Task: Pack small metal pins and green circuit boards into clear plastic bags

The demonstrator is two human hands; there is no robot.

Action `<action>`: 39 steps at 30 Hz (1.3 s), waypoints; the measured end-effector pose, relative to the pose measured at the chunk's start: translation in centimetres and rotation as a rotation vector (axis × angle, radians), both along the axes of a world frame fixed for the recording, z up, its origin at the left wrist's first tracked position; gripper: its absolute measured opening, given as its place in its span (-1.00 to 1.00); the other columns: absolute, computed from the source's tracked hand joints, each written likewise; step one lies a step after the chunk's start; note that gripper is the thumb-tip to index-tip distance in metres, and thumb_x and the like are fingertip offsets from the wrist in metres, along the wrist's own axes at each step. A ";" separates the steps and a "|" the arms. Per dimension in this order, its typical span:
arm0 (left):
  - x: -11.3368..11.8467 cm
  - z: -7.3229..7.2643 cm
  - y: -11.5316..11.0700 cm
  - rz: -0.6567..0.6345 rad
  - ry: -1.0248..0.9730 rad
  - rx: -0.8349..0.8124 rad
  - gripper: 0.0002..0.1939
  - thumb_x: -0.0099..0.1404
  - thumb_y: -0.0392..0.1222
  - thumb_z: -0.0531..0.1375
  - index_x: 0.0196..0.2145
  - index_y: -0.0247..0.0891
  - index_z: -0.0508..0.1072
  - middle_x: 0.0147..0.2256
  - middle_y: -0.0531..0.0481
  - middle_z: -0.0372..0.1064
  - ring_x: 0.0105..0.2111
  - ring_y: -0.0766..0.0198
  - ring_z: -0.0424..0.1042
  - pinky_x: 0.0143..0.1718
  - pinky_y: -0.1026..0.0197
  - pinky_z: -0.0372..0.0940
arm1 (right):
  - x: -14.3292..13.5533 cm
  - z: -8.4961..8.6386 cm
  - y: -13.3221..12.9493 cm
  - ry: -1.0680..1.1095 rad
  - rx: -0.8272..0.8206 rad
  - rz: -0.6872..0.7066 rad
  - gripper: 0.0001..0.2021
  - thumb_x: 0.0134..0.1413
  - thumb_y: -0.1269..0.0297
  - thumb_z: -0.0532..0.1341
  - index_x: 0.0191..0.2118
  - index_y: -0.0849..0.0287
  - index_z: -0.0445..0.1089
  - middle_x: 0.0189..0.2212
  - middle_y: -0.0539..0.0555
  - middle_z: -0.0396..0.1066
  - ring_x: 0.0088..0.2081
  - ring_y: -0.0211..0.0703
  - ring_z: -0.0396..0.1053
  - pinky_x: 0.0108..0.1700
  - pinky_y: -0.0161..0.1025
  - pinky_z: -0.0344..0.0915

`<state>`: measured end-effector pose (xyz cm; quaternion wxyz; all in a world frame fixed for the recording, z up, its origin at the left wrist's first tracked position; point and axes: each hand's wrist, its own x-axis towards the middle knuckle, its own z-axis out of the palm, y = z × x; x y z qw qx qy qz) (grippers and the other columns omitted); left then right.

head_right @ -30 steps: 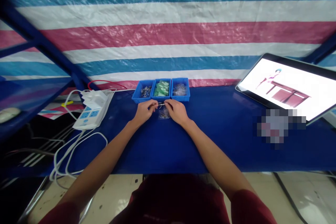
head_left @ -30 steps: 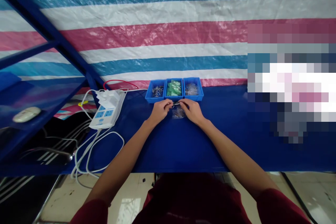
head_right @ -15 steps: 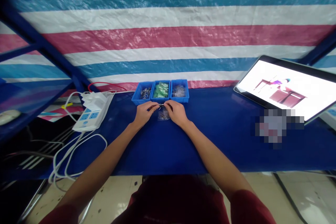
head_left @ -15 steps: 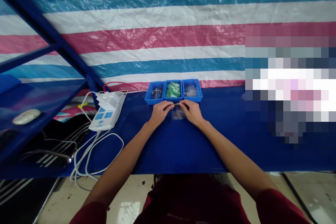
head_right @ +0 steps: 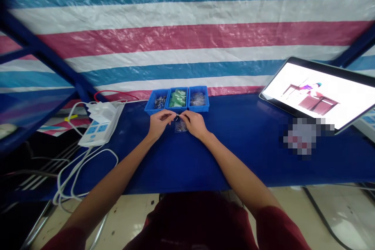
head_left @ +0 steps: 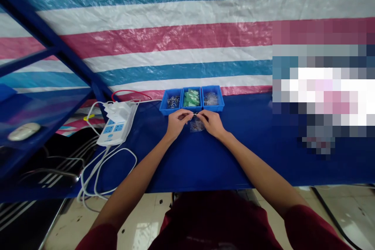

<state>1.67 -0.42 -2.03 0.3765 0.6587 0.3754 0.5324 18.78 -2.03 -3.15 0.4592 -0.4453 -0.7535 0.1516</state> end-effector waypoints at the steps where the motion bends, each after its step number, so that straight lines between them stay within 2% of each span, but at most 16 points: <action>1: 0.0 0.0 0.0 -0.008 -0.014 -0.014 -0.80 0.13 -0.09 0.32 -0.40 -0.29 0.53 -0.46 0.00 0.46 -0.54 0.36 0.37 -0.55 0.32 0.30 | 0.0 0.0 0.0 0.000 0.001 0.005 -0.75 0.27 0.22 0.07 -0.34 0.16 0.43 -0.44 0.05 0.46 -0.40 -0.20 0.38 -0.28 -0.30 0.22; 6: 0.4 0.2 -0.2 -0.108 -0.116 -0.090 -0.77 0.21 -0.06 0.26 -0.37 -0.30 0.43 -0.33 -0.08 0.51 -0.41 0.29 0.48 -0.37 0.23 0.41 | 0.0 0.0 -0.1 -0.015 0.005 0.024 -0.71 0.29 0.17 0.04 -0.36 0.16 0.41 -0.46 0.04 0.44 -0.43 -0.22 0.35 -0.32 -0.31 0.19; 10: 0.4 -0.1 0.1 -0.126 -0.189 -0.138 -0.73 0.25 0.00 0.21 -0.34 -0.26 0.29 -0.40 -0.04 0.49 -0.44 0.29 0.49 -0.44 0.25 0.39 | 0.1 0.1 -0.1 -0.019 -0.001 -0.050 -0.66 0.29 0.15 0.02 -0.42 0.16 0.39 -0.53 0.03 0.39 -0.47 -0.22 0.33 -0.36 -0.30 0.16; 14: 0.0 -0.4 0.5 -0.068 -0.056 -0.083 -0.72 0.29 0.03 0.16 -0.30 -0.26 0.31 -0.47 0.03 0.42 -0.55 0.38 0.38 -0.57 0.36 0.24 | 0.2 0.2 -0.1 -0.003 -0.005 -0.107 -0.63 0.28 0.11 0.01 -0.45 0.17 0.39 -0.53 0.04 0.40 -0.47 -0.20 0.34 -0.36 -0.29 0.18; 16: -0.1 -0.4 0.4 -0.017 0.073 -0.022 -0.74 0.30 0.01 0.15 -0.29 -0.27 0.40 -0.47 0.04 0.41 -0.52 0.38 0.36 -0.53 0.35 0.24 | 0.2 0.2 -0.1 0.007 -0.004 -0.115 -0.62 0.28 0.09 0.01 -0.45 0.17 0.40 -0.52 0.05 0.42 -0.47 -0.20 0.34 -0.35 -0.28 0.19; 19: -0.2 -0.3 0.2 0.049 0.233 0.089 -0.74 0.27 -0.02 0.18 -0.40 -0.27 0.50 -0.45 0.01 0.43 -0.44 0.33 0.38 -0.40 0.29 0.27 | 0.2 0.2 -0.1 0.017 -0.003 -0.128 -0.61 0.27 0.09 0.01 -0.46 0.17 0.39 -0.53 0.06 0.43 -0.49 -0.20 0.34 -0.37 -0.28 0.19; 22: -0.1 -0.1 0.0 0.074 0.219 0.091 -0.76 0.21 -0.02 0.24 -0.41 -0.26 0.51 -0.50 0.04 0.42 -0.51 0.34 0.35 -0.45 0.29 0.24 | 0.3 0.3 -0.1 0.024 0.010 -0.135 -0.64 0.27 0.12 0.03 -0.44 0.18 0.41 -0.52 0.06 0.43 -0.49 -0.19 0.35 -0.37 -0.27 0.19; 29: -0.1 -0.2 -0.1 0.073 0.131 0.001 -0.77 0.17 -0.04 0.28 -0.35 -0.26 0.46 -0.64 0.14 0.33 -0.65 0.41 0.29 -0.58 0.35 0.16 | 0.0 0.1 -0.1 0.016 -0.018 0.022 -0.76 0.22 0.16 0.12 -0.28 0.17 0.47 -0.38 0.08 0.49 -0.39 -0.19 0.38 -0.29 -0.28 0.25; 34: 0.0 -0.2 -0.3 0.072 0.098 -0.012 -0.77 0.16 -0.04 0.29 -0.34 -0.26 0.46 -0.65 0.15 0.33 -0.71 0.45 0.21 -0.64 0.36 0.12 | -0.1 0.0 -0.2 0.003 -0.015 0.106 -0.76 0.23 0.19 0.11 -0.32 0.17 0.47 -0.41 0.07 0.48 -0.43 -0.23 0.35 -0.32 -0.30 0.25; 39: 0.1 -0.4 -0.4 0.043 0.081 -0.021 -0.77 0.16 -0.04 0.30 -0.33 -0.25 0.47 -0.66 0.14 0.33 -0.73 0.46 0.21 -0.65 0.37 0.14 | -0.3 0.2 -0.3 -0.010 -0.031 0.125 -0.77 0.22 0.20 0.12 -0.34 0.16 0.47 -0.43 0.05 0.47 -0.45 -0.24 0.34 -0.32 -0.30 0.24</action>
